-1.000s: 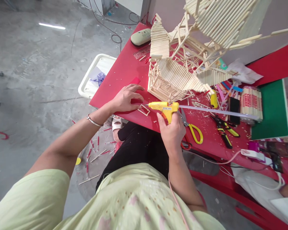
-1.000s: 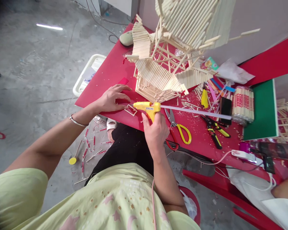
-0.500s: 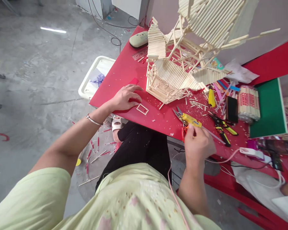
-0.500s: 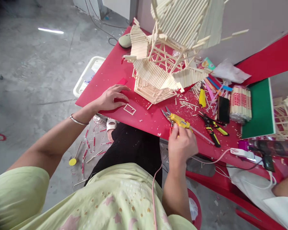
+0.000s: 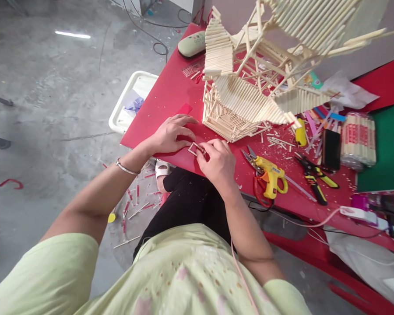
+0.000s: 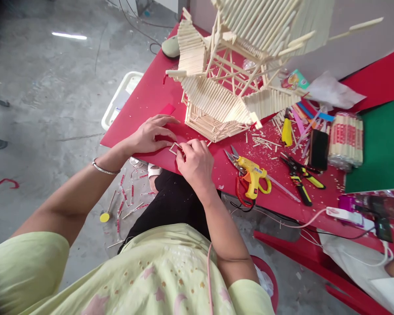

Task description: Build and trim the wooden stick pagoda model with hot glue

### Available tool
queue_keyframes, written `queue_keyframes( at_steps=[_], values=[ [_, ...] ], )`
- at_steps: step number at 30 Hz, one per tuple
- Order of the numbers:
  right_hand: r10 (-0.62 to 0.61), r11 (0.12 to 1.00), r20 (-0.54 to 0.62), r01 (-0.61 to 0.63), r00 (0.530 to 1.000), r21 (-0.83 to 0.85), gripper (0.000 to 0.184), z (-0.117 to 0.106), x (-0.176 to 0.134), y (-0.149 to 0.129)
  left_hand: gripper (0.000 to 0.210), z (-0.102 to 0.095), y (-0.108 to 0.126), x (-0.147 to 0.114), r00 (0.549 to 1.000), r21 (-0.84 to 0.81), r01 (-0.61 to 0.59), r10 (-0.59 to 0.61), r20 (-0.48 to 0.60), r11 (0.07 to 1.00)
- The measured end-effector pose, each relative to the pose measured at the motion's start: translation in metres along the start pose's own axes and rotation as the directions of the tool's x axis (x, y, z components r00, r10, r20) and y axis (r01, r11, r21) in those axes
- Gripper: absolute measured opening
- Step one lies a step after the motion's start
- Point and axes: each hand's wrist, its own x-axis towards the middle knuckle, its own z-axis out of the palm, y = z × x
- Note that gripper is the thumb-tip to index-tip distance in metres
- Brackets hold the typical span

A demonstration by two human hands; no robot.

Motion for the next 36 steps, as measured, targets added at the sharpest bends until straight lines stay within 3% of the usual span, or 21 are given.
queue_keyframes(
  at_steps=[28, 36],
  values=[
    [-0.053, 0.999, 0.034, 0.052, 0.998, 0.012, 0.029, 0.0078, -0.0020, -0.0045, 0.016, -0.0003, 0.0020, 0.0000, 1.000, -0.005, -0.008, 0.008, -0.017, 1.000],
    [0.004, 0.995, 0.010, -0.005, 1.000, 0.097, 0.025, 0.0116, -0.0001, -0.0010, 0.017, -0.0008, 0.0016, -0.0001, 1.000, 0.008, 0.003, -0.003, -0.005, 1.000]
  ],
)
